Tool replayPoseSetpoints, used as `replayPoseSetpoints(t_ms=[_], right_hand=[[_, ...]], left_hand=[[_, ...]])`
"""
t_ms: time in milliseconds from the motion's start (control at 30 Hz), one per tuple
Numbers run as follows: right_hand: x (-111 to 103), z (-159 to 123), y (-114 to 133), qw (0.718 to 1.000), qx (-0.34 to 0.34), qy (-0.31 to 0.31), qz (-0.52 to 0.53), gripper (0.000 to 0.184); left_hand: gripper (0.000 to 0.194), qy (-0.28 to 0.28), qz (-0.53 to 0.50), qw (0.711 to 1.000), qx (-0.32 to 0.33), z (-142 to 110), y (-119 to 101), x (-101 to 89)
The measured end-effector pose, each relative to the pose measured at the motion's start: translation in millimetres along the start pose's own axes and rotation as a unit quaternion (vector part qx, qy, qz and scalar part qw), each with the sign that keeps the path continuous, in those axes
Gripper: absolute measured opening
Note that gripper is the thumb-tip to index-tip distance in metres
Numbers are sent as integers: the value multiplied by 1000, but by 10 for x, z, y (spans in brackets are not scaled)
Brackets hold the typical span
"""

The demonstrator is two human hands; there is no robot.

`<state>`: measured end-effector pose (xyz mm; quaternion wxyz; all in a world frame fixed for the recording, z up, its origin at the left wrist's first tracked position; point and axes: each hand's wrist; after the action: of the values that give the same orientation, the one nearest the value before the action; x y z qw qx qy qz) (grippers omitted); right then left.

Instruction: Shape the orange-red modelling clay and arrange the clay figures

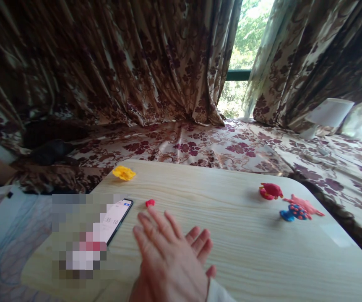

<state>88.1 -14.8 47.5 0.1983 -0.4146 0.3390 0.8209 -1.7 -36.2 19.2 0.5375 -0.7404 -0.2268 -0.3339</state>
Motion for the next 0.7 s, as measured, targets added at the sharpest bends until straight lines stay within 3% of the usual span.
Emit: replayPoseSetpoints(t_ms=[100, 167, 267, 367, 467, 567, 700], right_hand=[[-114, 116, -133, 999, 37, -14, -26, 55], [-209, 130, -217, 998, 43, 2, -49, 55], [-295, 7, -300, 997, 56, 3, -58, 52], [-258, -210, -333, 994, 90, -59, -25, 44], [-127, -385, -306, 995, 52, -75, 27, 46], [-67, -457, -233, 992, 34, -96, 73, 49], [-241, -479, -81, 979, 102, -133, 114, 42]], left_hand=[[59, 24, 85, 995, -53, -55, 14, 59], [50, -20, -19, 996, -88, -91, -32, 27], [29, -100, -179, 968, -142, -82, -132, -77], [28, -147, -179, 968, -95, -25, -188, -114], [31, -184, -130, 973, -49, -8, -174, -14], [34, -162, -95, 981, -46, -77, -160, 144], [38, -70, -87, 993, -39, -275, -218, 290]])
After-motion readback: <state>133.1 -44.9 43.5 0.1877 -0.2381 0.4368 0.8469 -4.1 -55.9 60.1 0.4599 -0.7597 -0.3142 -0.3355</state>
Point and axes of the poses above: each hand's wrist, its own z-axis towards the middle knuckle, its own x-axis out of the palm, y = z × x, and after that the axes turned 9 degrees about x, right-handed
